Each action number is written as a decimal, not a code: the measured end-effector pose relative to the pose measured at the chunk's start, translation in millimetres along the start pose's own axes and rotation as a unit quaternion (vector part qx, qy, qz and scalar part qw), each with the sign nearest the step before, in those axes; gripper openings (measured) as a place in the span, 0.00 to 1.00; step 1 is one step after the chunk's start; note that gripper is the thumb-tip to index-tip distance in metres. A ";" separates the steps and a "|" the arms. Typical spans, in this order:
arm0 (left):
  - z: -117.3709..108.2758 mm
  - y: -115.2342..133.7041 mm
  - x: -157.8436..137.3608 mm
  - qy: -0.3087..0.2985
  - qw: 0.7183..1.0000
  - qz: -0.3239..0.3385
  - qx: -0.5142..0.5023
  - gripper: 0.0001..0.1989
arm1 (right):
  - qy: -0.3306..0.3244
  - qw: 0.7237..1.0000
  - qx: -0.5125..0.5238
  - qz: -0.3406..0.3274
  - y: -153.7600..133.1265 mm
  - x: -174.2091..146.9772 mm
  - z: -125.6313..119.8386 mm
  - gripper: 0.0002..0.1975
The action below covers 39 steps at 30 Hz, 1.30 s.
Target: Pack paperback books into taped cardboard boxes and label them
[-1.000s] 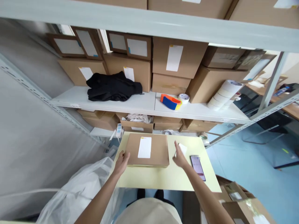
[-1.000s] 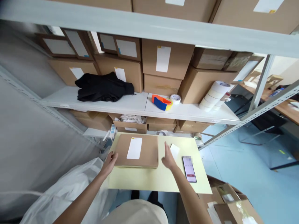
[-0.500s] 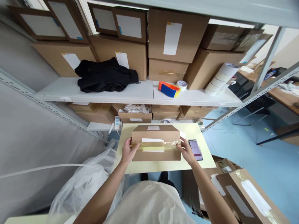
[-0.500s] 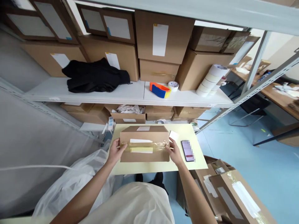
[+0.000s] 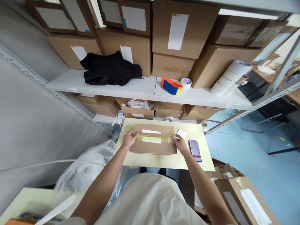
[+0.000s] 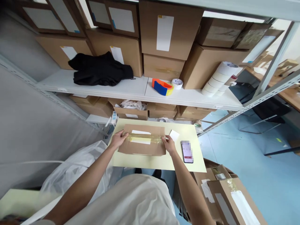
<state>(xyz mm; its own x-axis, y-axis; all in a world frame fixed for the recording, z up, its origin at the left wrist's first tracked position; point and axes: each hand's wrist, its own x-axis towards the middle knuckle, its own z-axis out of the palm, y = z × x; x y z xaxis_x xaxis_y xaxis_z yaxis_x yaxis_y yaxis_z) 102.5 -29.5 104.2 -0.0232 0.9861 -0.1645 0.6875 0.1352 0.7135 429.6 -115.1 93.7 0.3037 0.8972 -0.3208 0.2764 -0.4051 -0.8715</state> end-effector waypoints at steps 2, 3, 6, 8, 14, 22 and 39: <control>1.1 -1.1 -0.7 -0.002 1.000 0.004 -0.004 0.19 | -0.006 1.000 -0.018 -0.005 -0.6 5.1 0.9 0.21; 2.4 -1.2 -1.4 0.003 1.000 0.007 -0.007 0.21 | -0.007 1.000 -0.029 -0.007 -0.3 7.1 1.1 0.20; 7.7 1.9 -6.4 0.056 0.998 0.017 0.021 0.25 | -0.001 0.999 -0.048 -0.017 3.9 10.3 2.4 0.21; 10.6 8.2 -12.1 0.117 0.990 0.031 0.066 0.27 | 0.000 0.999 -0.038 -0.028 8.2 10.6 5.0 0.22; 25.2 52.4 -25.3 0.162 0.970 0.142 0.115 0.22 | -0.012 0.999 0.024 -0.047 18.3 11.5 13.3 0.25; 92.2 131.9 -10.6 -0.008 0.946 0.299 0.128 0.20 | -0.007 0.974 -0.208 -0.092 68.3 38.3 -25.9 0.22; 160.3 161.4 7.9 -0.087 0.936 0.297 0.171 0.15 | -0.145 0.857 -0.480 -0.115 114.0 83.8 -35.1 0.18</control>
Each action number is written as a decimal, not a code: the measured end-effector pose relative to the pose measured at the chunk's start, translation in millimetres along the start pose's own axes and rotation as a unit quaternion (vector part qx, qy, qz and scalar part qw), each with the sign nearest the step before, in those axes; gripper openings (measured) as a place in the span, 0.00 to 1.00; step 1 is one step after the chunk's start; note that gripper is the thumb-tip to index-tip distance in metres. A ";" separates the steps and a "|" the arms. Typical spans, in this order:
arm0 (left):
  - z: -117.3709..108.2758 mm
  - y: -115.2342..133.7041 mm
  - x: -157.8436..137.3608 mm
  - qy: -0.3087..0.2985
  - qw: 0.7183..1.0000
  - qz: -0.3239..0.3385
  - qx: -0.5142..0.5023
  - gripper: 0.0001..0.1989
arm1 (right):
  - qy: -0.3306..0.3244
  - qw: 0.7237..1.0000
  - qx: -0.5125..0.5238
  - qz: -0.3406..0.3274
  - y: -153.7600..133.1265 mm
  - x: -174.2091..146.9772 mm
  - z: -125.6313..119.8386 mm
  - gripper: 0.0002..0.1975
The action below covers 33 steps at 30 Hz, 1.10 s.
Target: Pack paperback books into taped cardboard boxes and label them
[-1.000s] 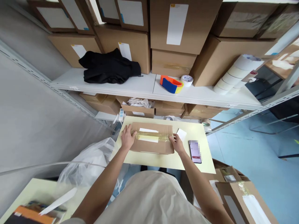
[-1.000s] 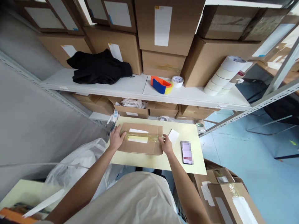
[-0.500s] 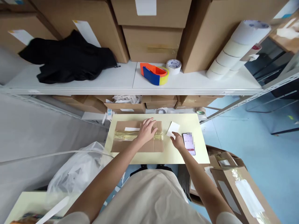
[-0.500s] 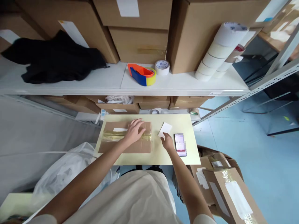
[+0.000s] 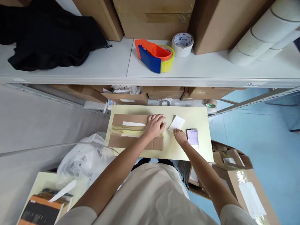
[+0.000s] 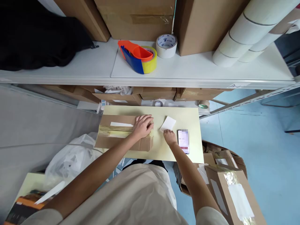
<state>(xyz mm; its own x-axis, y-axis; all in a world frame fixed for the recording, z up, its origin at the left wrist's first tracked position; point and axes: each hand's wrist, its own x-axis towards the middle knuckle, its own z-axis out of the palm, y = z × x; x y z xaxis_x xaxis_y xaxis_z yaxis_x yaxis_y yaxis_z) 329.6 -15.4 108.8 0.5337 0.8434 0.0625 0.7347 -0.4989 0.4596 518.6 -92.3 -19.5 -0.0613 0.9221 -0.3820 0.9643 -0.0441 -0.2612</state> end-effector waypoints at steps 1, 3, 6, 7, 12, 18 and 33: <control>0.1 0.1 0.3 0.001 1.000 -0.001 0.000 0.15 | -0.002 1.000 -0.006 0.000 0.3 0.2 -3.1 0.16; 0.6 0.4 0.4 0.003 1.000 0.000 0.000 0.15 | -0.004 1.000 -0.016 0.002 0.7 1.0 -10.7 0.12; 0.9 0.3 -0.7 0.009 1.000 0.003 0.001 0.15 | -0.002 1.000 -0.023 0.011 1.4 1.2 -23.8 0.09; 0.4 0.3 -1.1 0.009 1.000 0.003 0.001 0.14 | 0.002 1.000 -0.023 0.014 2.0 0.3 -28.3 0.10; -6.5 8.1 6.2 -0.009 1.000 -0.021 0.008 0.20 | 0.069 0.997 0.000 0.045 8.4 -12.6 -52.6 0.17; -2.6 40.9 44.5 -0.124 0.981 0.149 -0.002 0.22 | 0.213 0.969 0.122 -0.008 10.8 -34.3 -87.8 0.14; -23.4 47.7 104.7 -0.021 0.978 -0.007 -0.206 0.10 | 0.233 0.801 0.549 0.060 7.8 -20.6 -58.9 0.19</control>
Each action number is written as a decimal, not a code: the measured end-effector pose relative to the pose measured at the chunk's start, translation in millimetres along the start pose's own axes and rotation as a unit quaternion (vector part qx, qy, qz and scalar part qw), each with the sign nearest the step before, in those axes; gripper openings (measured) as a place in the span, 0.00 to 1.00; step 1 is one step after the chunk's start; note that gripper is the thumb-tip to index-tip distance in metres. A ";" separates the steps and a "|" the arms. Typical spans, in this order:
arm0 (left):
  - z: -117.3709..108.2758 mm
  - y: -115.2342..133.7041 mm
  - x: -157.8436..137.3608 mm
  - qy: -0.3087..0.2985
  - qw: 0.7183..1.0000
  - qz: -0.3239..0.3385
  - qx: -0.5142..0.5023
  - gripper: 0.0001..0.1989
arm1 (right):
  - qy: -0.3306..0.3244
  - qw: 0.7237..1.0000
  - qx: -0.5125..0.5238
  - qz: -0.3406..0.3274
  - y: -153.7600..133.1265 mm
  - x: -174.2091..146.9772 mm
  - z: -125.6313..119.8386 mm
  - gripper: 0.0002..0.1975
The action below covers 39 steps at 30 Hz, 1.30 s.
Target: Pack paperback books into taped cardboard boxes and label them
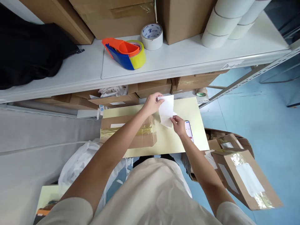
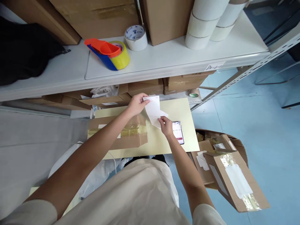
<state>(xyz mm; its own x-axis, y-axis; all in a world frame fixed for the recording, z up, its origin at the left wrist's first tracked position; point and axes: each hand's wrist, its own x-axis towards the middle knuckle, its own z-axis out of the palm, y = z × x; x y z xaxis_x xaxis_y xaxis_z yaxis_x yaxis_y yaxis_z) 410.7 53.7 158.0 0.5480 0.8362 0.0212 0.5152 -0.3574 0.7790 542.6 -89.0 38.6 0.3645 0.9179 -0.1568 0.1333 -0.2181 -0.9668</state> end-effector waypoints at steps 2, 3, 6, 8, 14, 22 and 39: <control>0.9 10.0 -7.2 0.064 0.989 0.065 0.117 0.18 | 0.037 0.999 -0.032 -0.001 -2.9 -3.6 5.8 0.17; 2.9 15.5 -11.7 0.051 0.976 0.120 0.174 0.21 | 0.046 0.998 -0.050 -0.006 -5.1 -4.9 7.2 0.17; 13.9 26.5 -20.9 -0.129 0.894 0.304 0.304 0.21 | 0.050 0.989 -0.135 -0.033 -11.3 -5.8 7.4 0.16; 22.2 26.4 -19.2 -0.228 0.827 0.361 0.364 0.20 | 0.046 0.980 -0.188 -0.056 -13.9 -5.1 6.1 0.17; 31.1 17.0 4.1 -0.249 0.801 0.350 0.418 0.12 | 0.023 0.981 -0.172 -0.081 -13.8 -4.3 5.2 0.14; 28.5 15.5 8.5 -0.269 0.844 0.279 0.371 0.11 | 0.044 0.988 -0.126 -0.080 -11.1 -3.2 8.9 0.16; 16.1 4.5 19.1 -0.286 0.865 0.222 0.348 0.10 | 0.042 0.994 -0.028 -0.100 3.0 -0.1 13.8 0.14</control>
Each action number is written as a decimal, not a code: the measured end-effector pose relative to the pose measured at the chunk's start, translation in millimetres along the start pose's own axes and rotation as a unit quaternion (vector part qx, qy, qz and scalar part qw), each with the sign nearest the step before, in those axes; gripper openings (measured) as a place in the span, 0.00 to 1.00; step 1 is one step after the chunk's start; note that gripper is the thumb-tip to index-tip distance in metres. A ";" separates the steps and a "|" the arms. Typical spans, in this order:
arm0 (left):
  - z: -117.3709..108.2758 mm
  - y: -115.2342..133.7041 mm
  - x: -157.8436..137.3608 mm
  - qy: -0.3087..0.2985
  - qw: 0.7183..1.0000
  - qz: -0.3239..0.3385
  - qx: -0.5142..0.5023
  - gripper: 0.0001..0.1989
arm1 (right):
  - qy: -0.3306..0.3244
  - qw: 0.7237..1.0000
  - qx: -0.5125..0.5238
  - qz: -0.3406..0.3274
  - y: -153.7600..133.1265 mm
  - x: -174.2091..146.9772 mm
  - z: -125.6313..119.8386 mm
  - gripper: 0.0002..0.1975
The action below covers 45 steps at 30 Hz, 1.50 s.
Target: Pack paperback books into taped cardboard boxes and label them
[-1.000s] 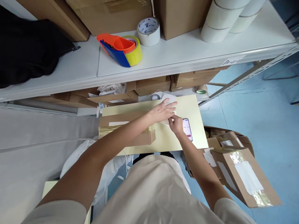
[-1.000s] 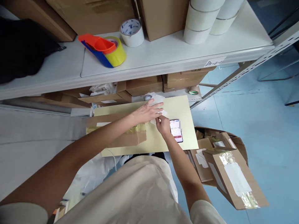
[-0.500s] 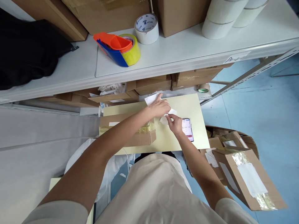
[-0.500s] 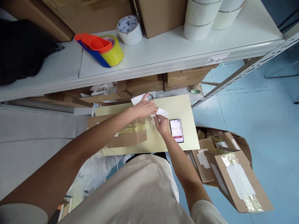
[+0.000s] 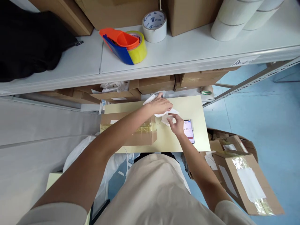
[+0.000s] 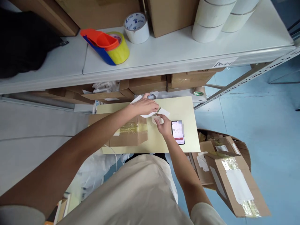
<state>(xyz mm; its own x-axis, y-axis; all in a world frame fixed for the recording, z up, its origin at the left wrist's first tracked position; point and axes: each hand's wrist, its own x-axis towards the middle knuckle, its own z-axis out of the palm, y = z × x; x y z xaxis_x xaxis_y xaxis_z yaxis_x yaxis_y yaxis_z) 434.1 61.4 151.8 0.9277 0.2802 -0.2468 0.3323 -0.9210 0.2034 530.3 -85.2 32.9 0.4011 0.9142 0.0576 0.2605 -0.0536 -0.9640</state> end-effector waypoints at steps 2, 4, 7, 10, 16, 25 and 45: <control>0.9 -2.3 2.1 -0.005 1.000 0.001 0.003 0.10 | -0.020 0.999 0.018 0.018 3.9 3.8 0.4 0.22; 1.4 -4.2 4.0 -0.008 1.000 -0.002 0.007 0.09 | -0.039 0.998 -0.001 0.039 7.9 7.5 0.2 0.22; -1.0 -9.7 4.8 0.004 1.000 -0.021 0.010 0.08 | -0.040 0.995 -0.063 0.065 15.4 8.1 -1.0 0.15; -8.4 -18.3 1.1 0.063 0.995 -0.075 -0.017 0.10 | -0.026 0.993 -0.076 0.082 24.9 4.1 -1.8 0.15; -29.6 -16.5 -23.4 0.268 0.929 -0.209 -0.145 0.13 | 0.064 0.993 -0.045 0.091 19.7 4.3 -5.2 0.32; -24.1 42.8 -83.0 0.458 0.672 -0.228 -0.535 0.14 | -0.012 0.982 0.189 -0.002 -121.3 -23.9 11.0 0.33; 36.7 109.1 -268.5 0.392 0.578 -0.146 -0.701 0.14 | -0.017 0.927 -0.215 -0.306 -212.7 -148.3 68.9 0.16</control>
<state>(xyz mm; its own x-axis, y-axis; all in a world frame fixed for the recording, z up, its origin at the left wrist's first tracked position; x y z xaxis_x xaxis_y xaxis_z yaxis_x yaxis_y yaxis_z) 215.1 -124.3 205.5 0.4070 0.9106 -0.0723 -0.2032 0.1674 0.9647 354.9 -181.7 211.5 0.0360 0.8376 0.5451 0.7599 0.3313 -0.5592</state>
